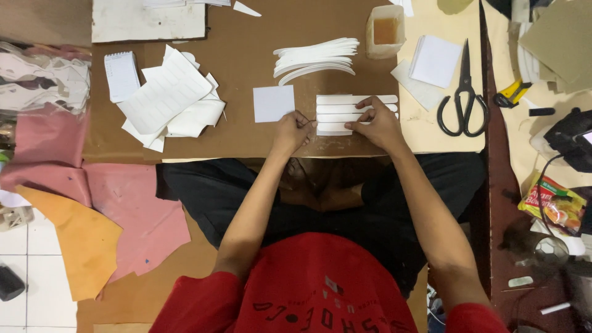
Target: The person assembles small white paper crafts by stacking rectangular pieces and applying glue from a container. They handle the paper pieces by hand, aligning them into neat stacks on a brown table.
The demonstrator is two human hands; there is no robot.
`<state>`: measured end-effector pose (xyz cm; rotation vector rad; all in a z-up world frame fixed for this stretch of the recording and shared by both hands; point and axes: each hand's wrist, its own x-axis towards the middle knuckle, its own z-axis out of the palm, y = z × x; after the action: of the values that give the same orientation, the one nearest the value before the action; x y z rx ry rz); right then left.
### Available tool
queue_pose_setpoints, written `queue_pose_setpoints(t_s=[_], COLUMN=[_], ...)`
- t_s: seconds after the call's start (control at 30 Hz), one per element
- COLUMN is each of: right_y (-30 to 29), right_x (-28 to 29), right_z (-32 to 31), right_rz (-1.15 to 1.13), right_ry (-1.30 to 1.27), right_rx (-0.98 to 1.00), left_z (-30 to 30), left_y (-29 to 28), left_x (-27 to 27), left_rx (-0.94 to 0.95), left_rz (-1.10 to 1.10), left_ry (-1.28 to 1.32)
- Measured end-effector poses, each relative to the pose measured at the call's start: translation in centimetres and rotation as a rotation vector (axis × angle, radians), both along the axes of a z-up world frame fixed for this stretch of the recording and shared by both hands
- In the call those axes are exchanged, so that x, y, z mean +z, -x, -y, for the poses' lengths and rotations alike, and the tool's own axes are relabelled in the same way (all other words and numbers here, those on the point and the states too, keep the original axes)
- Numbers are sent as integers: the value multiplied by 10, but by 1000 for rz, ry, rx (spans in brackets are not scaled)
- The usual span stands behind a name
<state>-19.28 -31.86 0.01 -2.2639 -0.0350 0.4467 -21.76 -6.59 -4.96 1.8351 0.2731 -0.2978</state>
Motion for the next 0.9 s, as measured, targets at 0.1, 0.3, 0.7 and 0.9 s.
queue_pose_setpoints(t_s=[0.1,0.3,0.7,0.9], right_y=[2,1,4,3], right_x=[3,-2,3,2], right_z=[-3,-2,-4,2], right_rz=[14,22,31,-2], right_ry=[-12,41,21,93], right_rx=[-13,-1,-20,-24], left_z=[2,6,8,9], left_y=[1,3,8,6], left_x=[-5,3,22,17], left_rx=[21,35,57,62], left_rz=[28,30,58,63], left_ry=[24,-70,-134,-144])
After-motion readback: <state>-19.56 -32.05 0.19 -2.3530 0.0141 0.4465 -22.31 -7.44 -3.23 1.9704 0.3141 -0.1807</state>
